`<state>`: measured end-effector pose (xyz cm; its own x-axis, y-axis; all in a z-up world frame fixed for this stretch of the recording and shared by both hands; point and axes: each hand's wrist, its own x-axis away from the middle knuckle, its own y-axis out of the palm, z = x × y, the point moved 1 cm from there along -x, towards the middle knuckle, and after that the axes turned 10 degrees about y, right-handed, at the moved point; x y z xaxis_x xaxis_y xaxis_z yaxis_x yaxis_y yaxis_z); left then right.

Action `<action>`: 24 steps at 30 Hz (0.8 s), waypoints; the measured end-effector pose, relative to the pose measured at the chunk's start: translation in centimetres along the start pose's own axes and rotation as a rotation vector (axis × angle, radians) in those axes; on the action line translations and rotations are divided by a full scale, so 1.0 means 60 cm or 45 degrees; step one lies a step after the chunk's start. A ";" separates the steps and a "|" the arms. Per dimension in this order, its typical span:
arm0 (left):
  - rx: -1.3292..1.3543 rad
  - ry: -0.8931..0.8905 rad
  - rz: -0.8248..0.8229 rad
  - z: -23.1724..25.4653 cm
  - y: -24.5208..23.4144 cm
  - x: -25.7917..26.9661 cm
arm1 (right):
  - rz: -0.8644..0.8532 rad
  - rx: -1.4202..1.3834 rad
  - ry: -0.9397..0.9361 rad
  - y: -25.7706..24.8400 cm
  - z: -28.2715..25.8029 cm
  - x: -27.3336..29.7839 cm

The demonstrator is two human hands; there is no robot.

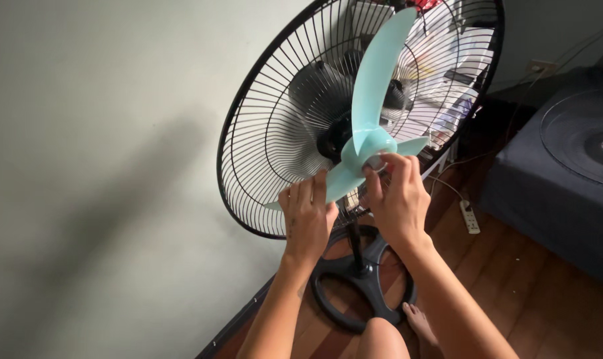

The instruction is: The person disassembles a standing electric fan by removing the front grille, fan blades, and rear grille using a screwdriver and hands. The components are placed on a nearby desk and bed.

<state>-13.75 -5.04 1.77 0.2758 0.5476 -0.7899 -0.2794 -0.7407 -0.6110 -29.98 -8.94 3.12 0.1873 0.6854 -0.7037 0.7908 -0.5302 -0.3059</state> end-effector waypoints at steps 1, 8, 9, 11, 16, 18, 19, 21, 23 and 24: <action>-0.004 0.000 -0.001 0.001 -0.001 0.001 | 0.022 0.042 -0.054 0.001 -0.001 -0.001; -0.071 -0.012 -0.031 0.001 0.002 0.001 | -0.364 -0.021 0.609 0.009 0.005 -0.028; -0.071 -0.010 -0.037 0.001 0.002 0.001 | -0.325 0.086 0.545 0.003 0.003 -0.026; -0.074 0.000 -0.044 -0.002 0.000 -0.001 | -0.272 0.157 0.439 -0.003 -0.002 -0.016; -0.030 -0.020 -0.070 0.002 -0.002 -0.003 | -0.280 0.194 0.286 0.000 0.011 -0.006; -0.054 -0.013 -0.082 0.003 -0.003 -0.003 | -0.318 0.123 0.390 0.010 0.019 -0.025; -0.066 -0.010 -0.086 0.003 -0.003 -0.002 | -0.335 0.087 0.439 0.010 0.021 -0.030; -0.042 -0.011 -0.082 0.002 -0.007 -0.002 | -0.399 0.033 0.493 0.004 0.020 -0.032; -0.034 -0.001 -0.070 0.000 -0.009 -0.004 | -0.391 0.069 0.480 -0.005 0.016 -0.027; -0.036 0.004 -0.065 0.001 -0.010 -0.004 | -0.357 0.135 0.445 -0.007 0.011 -0.016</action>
<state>-13.69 -4.73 2.29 0.2918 0.5840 -0.7575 -0.2384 -0.7226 -0.6489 -30.89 -9.69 3.51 0.1741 0.9272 -0.3316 0.7783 -0.3359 -0.5305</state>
